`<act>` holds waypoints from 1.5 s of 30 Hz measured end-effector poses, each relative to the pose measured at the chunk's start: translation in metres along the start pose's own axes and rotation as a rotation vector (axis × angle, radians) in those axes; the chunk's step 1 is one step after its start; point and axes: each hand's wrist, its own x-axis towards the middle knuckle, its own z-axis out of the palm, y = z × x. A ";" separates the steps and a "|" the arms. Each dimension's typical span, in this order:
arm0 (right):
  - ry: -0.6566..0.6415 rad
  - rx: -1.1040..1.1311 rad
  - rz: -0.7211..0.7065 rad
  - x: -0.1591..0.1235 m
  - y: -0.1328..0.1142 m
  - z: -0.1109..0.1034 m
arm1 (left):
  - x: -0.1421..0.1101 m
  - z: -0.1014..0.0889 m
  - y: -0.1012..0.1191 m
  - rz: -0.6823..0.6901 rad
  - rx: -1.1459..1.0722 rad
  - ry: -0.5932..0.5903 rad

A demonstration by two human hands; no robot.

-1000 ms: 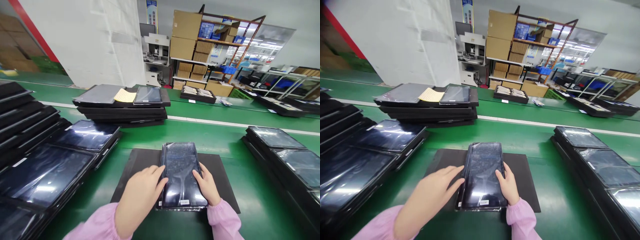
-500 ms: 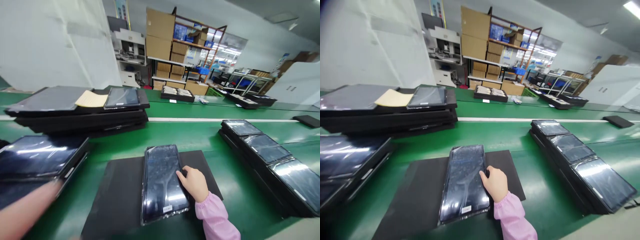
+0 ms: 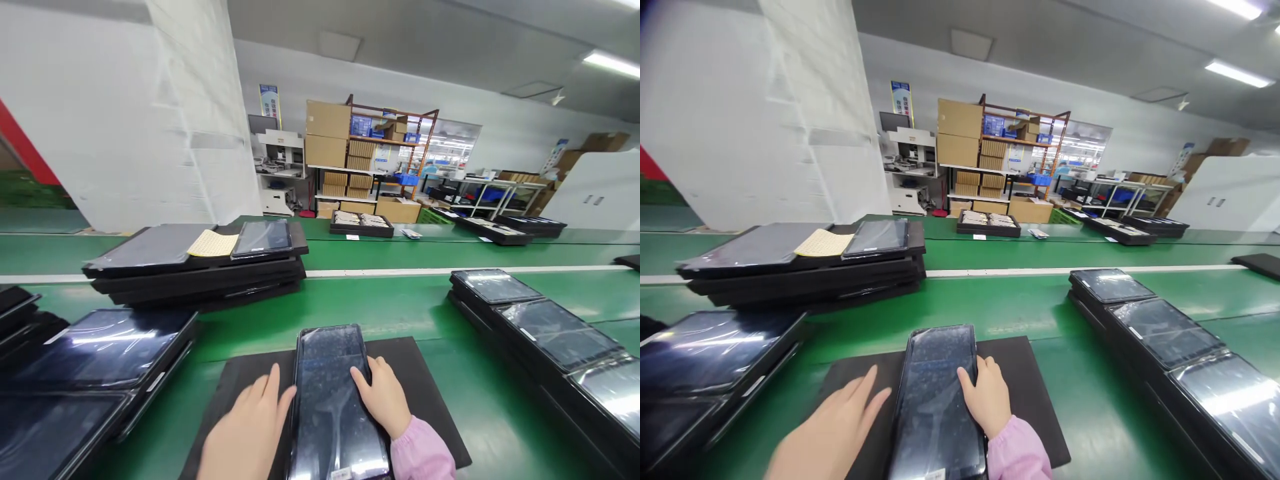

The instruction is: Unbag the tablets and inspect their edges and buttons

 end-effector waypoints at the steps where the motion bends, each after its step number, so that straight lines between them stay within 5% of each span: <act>1: 0.000 0.020 0.002 0.000 -0.001 0.004 | 0.007 0.012 0.001 -0.043 0.135 -0.070; 4: 0.016 0.102 0.040 0.000 -0.001 0.016 | 0.020 0.047 0.004 -0.110 0.239 -0.224; 8: 0.024 0.265 0.109 0.002 0.005 0.025 | 0.017 0.073 0.005 -0.368 -0.018 -0.109; 10: 0.011 0.373 0.140 0.003 0.005 0.023 | 0.014 0.072 0.007 -0.501 -0.281 -0.061; 14: -0.059 0.648 0.157 0.001 -0.009 0.006 | 0.011 0.051 0.026 -0.620 -0.793 -0.150; 19: -0.025 0.875 0.087 0.004 -0.044 -0.023 | 0.033 0.027 0.051 -0.390 -0.819 -0.015; 24: 0.052 0.947 -0.023 0.017 -0.060 -0.032 | 0.067 0.034 0.046 -0.124 -0.857 0.118; 31: -0.008 0.938 -0.111 0.010 -0.060 -0.038 | 0.047 0.059 0.026 -0.160 -0.688 0.272; 37: 0.014 0.938 -0.151 -0.004 -0.068 -0.057 | 0.039 0.063 0.054 -0.170 -0.679 0.426; 42: 0.228 0.842 -0.212 -0.037 -0.088 -0.044 | 0.100 0.065 0.079 -0.073 -0.902 0.247; 45: 0.219 0.690 -0.310 -0.053 -0.095 -0.039 | 0.131 0.075 0.083 -0.026 -0.963 0.043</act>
